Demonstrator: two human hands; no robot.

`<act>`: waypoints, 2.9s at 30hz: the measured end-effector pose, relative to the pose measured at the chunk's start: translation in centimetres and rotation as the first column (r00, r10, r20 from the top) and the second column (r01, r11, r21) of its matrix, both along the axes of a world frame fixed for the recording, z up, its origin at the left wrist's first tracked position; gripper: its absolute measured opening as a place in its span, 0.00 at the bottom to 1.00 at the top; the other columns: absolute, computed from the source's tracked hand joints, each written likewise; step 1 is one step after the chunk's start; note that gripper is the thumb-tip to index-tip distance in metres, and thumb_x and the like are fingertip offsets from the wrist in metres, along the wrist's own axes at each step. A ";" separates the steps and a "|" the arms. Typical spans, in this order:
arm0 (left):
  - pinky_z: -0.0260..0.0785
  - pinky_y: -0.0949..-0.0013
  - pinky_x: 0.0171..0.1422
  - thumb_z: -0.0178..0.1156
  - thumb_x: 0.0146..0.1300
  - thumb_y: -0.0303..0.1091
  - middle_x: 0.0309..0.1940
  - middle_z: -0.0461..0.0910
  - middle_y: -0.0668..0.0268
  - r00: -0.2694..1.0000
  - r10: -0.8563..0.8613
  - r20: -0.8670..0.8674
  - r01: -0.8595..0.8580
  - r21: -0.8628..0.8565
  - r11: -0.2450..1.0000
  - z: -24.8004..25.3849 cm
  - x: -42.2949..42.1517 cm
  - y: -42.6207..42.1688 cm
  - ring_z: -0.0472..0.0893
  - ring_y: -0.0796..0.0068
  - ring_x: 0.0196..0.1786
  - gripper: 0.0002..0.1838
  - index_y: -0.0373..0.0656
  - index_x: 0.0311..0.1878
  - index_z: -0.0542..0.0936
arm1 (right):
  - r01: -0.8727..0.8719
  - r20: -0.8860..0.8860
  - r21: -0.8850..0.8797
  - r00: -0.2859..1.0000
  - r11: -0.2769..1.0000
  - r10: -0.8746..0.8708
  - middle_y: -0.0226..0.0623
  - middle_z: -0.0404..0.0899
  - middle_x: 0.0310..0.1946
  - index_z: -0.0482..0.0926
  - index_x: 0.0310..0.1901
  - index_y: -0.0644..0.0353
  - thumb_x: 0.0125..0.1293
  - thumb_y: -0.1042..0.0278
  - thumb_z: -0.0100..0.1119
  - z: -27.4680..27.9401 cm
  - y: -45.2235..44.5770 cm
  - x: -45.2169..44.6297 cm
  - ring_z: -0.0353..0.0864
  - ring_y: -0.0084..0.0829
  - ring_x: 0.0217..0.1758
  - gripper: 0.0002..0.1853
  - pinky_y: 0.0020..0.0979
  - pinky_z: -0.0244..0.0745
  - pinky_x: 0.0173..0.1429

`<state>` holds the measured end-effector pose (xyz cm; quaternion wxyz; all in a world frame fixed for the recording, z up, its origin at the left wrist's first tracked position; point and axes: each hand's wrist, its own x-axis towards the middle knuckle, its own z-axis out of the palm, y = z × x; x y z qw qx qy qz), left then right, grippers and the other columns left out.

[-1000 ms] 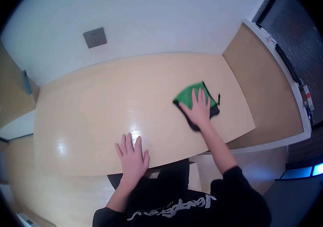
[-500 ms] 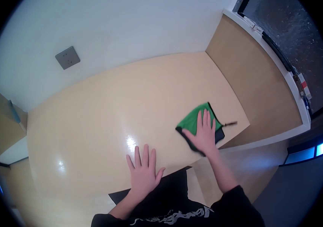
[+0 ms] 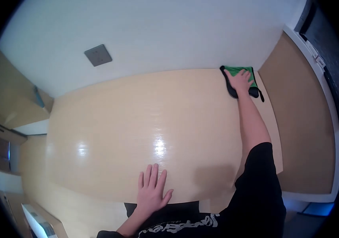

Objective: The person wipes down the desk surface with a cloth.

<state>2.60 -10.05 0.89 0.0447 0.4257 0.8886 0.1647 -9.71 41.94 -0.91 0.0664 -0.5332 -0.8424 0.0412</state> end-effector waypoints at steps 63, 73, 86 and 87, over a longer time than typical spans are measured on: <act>0.40 0.35 0.76 0.60 0.59 0.48 0.72 0.57 0.43 0.993 0.083 -0.081 -0.074 0.116 0.991 -2.2 1.8 1.1 0.52 0.39 0.76 0.38 0.36 0.68 0.66 | -0.288 -0.017 0.081 0.957 0.954 0.291 0.49 0.50 0.77 0.56 0.73 0.67 0.66 0.32 0.48 -0.2 -4.8 27.7 0.46 0.40 0.81 0.48 0.40 0.41 0.81; 0.40 0.34 0.75 0.59 0.62 0.48 0.73 0.56 0.43 0.990 0.048 -0.136 -0.027 0.156 0.987 -2.5 1.7 0.7 0.50 0.38 0.76 0.37 0.34 0.68 0.65 | -0.285 -0.029 0.141 0.956 0.948 0.292 0.57 0.49 0.75 0.53 0.72 0.73 0.63 0.38 0.56 -1.3 -22.6 36.5 0.45 0.50 0.80 0.50 0.52 0.38 0.80; 0.42 0.32 0.74 0.61 0.59 0.47 0.72 0.57 0.41 0.990 0.047 -0.136 -0.025 0.157 0.987 -2.0 1.7 0.7 0.52 0.36 0.75 0.37 0.35 0.67 0.66 | -0.215 -0.041 0.074 0.975 0.974 0.218 0.58 0.47 0.76 0.50 0.73 0.72 0.62 0.25 0.46 -1.1 -16.4 16.5 0.41 0.47 0.81 0.55 0.57 0.34 0.79; 0.42 0.32 0.74 0.61 0.59 0.48 0.72 0.57 0.41 0.991 0.045 -0.125 -0.026 0.146 0.989 -1.8 1.7 0.8 0.52 0.36 0.75 0.37 0.35 0.67 0.66 | -0.180 -0.047 0.062 0.982 0.982 0.183 0.58 0.47 0.76 0.50 0.74 0.71 0.62 0.25 0.46 -0.8 -15.0 13.6 0.41 0.48 0.81 0.56 0.58 0.33 0.79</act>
